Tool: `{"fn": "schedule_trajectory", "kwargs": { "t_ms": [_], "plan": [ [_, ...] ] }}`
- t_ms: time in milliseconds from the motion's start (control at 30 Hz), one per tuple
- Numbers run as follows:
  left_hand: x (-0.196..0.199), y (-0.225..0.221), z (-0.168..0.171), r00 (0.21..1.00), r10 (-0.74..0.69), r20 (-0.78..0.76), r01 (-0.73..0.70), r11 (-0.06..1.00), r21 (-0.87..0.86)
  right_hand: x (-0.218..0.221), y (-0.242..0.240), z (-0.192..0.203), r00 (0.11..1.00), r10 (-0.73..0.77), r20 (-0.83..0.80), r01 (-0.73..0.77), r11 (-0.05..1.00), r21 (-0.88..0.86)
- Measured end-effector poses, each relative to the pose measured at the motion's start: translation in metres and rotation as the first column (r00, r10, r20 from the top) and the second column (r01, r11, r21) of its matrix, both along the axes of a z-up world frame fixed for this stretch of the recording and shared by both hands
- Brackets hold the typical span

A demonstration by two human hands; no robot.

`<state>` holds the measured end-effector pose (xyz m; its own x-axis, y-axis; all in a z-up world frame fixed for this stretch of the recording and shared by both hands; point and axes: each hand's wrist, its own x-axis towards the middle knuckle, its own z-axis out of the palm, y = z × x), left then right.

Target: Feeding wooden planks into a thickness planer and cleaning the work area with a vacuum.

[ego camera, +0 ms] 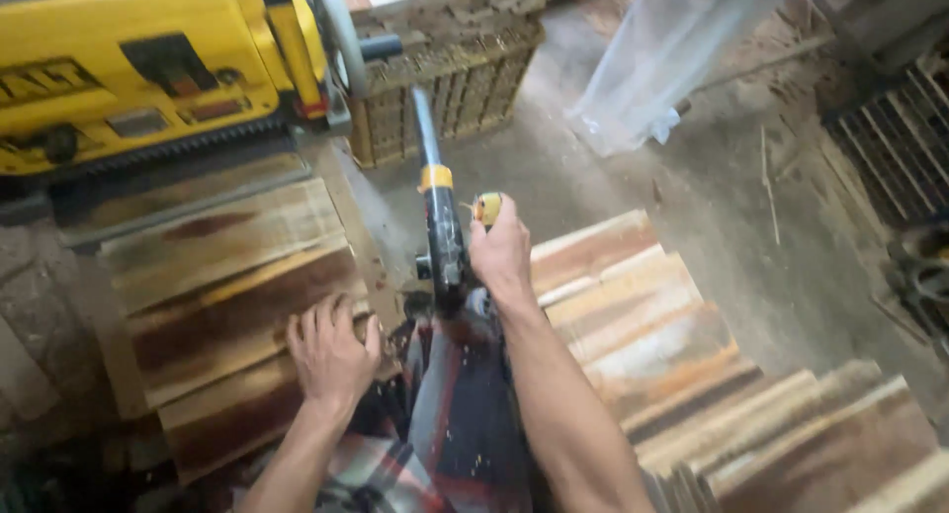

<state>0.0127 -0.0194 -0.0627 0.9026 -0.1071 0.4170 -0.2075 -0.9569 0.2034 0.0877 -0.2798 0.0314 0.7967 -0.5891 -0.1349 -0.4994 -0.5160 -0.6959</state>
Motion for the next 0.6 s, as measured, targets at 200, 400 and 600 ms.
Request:
{"fn": "schedule_trajectory", "kwargs": {
  "t_ms": [200,400,600],
  "plan": [
    [0.059,0.002,-0.006,0.930,-0.009,-0.369,-0.001,1.000,-0.029,0.070,0.007,-0.090,0.952,0.041,-0.303,-0.022,0.998,0.067],
    [0.066,-0.014,-0.005,0.985,0.025,-0.170,-0.011,0.997,0.082,0.112,0.027,-0.153,0.918,0.082,-0.388,-0.001,0.979,0.204],
    [0.076,-0.022,-0.005,0.993,0.104,-0.051,-0.092,0.975,0.203,0.138,0.036,-0.276,0.861,0.151,-0.485,-0.023,0.965,0.260]
  ]
}}
